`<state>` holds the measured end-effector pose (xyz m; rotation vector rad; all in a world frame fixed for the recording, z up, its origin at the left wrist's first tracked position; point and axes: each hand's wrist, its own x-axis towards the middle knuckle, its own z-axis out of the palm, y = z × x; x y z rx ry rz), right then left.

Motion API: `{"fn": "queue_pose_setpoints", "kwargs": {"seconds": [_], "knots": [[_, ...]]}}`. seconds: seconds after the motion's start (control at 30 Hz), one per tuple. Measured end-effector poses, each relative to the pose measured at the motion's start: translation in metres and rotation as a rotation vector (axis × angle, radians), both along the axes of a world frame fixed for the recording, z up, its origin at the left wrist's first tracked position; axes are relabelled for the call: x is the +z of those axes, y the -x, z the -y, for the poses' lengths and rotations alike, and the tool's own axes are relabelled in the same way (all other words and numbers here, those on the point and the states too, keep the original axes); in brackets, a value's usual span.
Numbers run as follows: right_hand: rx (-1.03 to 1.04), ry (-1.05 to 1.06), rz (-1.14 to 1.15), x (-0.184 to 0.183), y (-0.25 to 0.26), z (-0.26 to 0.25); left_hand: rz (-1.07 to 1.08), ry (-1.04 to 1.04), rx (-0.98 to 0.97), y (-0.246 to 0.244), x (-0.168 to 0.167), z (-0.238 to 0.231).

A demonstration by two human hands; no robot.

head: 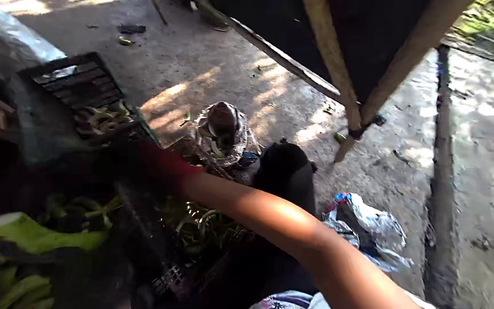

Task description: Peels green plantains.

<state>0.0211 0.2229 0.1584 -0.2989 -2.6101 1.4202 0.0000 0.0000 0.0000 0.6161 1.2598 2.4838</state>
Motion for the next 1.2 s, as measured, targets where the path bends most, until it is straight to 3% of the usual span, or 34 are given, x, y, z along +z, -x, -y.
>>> {"fn": "queue_pose_setpoints", "kwargs": {"seconds": [0.03,0.07,0.2,0.27,0.33,0.43,0.5,0.57,0.67,0.73,0.8,0.97,1.0,1.1,1.2], "knots": [[-0.036,0.132,0.12,-0.007,-0.031,-0.014,-0.06,-0.106,-0.142,0.01,-0.004,0.009],[-0.07,0.221,0.151,-0.038,-0.051,-0.026,-0.004,-0.222,-0.21,0.011,0.0,0.01],[-0.209,0.491,0.367,-0.127,-0.106,-0.026,0.375,-0.434,-0.426,0.006,0.012,-0.02],[-0.235,0.657,0.294,-0.16,-0.128,-0.008,0.574,-0.516,-0.556,0.005,0.011,-0.038],[-0.196,0.75,0.13,-0.176,-0.141,0.008,0.536,-0.422,-0.456,0.002,0.01,-0.049],[-0.073,0.441,-0.08,-0.182,-0.15,0.02,0.475,-0.212,-0.247,-0.007,0.007,-0.059],[-0.036,0.092,-0.168,-0.183,-0.144,0.024,0.525,-0.138,-0.236,-0.01,0.005,-0.063],[-0.005,-0.095,-0.205,-0.183,-0.13,0.023,0.587,-0.09,-0.234,-0.018,0.001,-0.068],[-0.126,-0.262,-0.141,-0.177,-0.09,0.008,0.492,0.312,0.034,-0.03,0.001,-0.077],[-0.29,-0.257,-0.044,-0.182,-0.066,-0.004,0.467,0.524,0.135,-0.032,0.005,-0.079],[-0.378,-0.15,0.065,-0.185,-0.063,-0.016,0.455,0.506,0.168,-0.03,0.006,-0.074],[-0.022,-0.115,0.135,-0.186,-0.109,0.019,0.377,0.37,0.162,-0.005,-0.027,-0.077],[-0.044,-0.155,0.117,-0.188,-0.104,0.02,0.401,0.377,0.122,-0.007,-0.024,-0.083],[-0.281,-0.272,0.126,-0.185,-0.066,-0.006,0.494,0.651,0.093,-0.027,-0.009,-0.089],[-0.337,-0.139,0.184,-0.184,-0.052,-0.023,0.461,0.602,0.119,-0.028,-0.014,-0.089]]}}
